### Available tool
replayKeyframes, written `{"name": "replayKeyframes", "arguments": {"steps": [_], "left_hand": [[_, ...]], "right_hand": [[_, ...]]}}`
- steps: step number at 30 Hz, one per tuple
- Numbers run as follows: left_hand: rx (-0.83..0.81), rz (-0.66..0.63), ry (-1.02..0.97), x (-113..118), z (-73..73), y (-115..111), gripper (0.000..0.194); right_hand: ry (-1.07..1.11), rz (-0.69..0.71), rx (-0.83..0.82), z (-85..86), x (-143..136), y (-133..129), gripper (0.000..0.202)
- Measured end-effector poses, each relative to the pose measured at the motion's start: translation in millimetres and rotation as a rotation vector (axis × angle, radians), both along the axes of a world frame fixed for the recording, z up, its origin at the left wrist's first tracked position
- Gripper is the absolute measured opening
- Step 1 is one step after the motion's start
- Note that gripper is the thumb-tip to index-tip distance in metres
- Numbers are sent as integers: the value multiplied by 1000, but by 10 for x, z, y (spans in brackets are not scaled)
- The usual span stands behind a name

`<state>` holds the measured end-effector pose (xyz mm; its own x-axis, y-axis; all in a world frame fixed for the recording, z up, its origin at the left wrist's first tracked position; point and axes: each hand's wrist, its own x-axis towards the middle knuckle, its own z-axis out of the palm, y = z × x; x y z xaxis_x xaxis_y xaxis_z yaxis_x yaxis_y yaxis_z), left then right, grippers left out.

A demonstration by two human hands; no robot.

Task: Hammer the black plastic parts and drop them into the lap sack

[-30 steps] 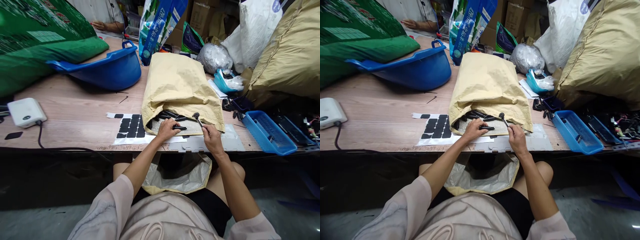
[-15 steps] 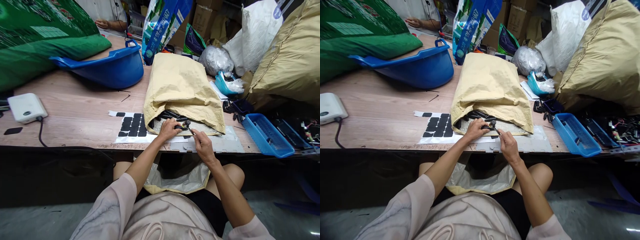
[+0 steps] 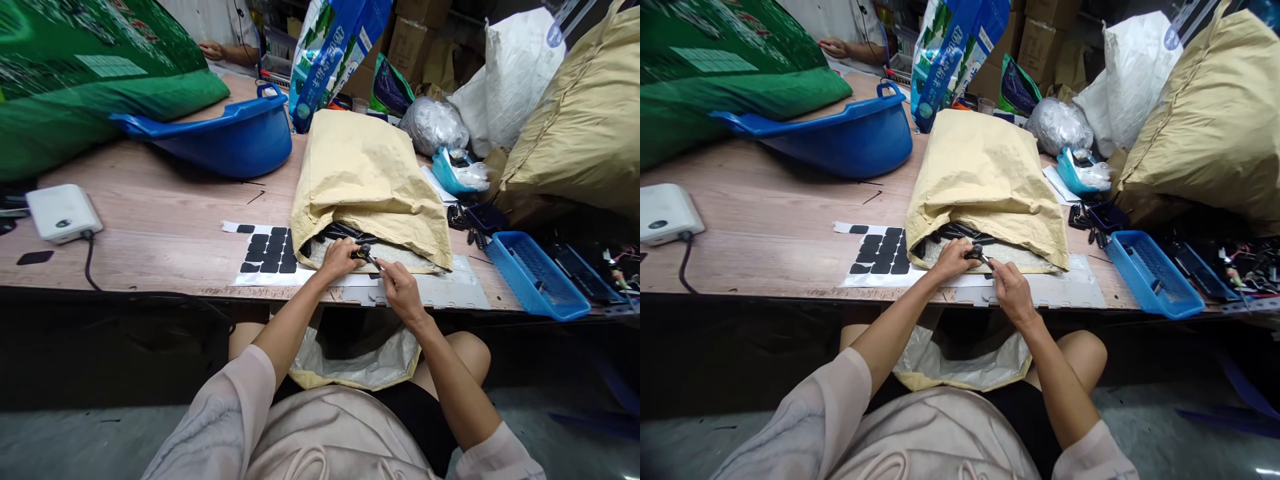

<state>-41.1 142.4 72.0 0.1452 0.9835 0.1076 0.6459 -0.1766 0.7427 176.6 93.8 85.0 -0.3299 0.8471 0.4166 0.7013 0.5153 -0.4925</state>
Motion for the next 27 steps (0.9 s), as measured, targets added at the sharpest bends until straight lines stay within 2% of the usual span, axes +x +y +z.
{"name": "replayKeyframes", "arguments": {"steps": [3, 6, 11, 18, 25, 27], "left_hand": [[-5, -3, -14, 2, 23, -11, 14], [-13, -9, -13, -3, 44, -26, 14], [-39, -37, 17, -3, 59, -29, 14], [-61, -61, 45, -22, 125, -94, 17], [-71, -97, 69, -44, 182, -97, 19], [-55, -123, 32, -39, 219, -163, 18]], "right_hand": [[-31, -58, 65, 20, 118, 138, 38], [-156, -131, 109, 21, 287, 298, 35], [-334, -118, 167, -71, 496, 454, 31], [-354, -192, 201, -199, 499, 470, 28], [-388, -243, 190, -212, 475, 458, 25], [-393, -276, 180, -215, 472, 461, 23]]}}
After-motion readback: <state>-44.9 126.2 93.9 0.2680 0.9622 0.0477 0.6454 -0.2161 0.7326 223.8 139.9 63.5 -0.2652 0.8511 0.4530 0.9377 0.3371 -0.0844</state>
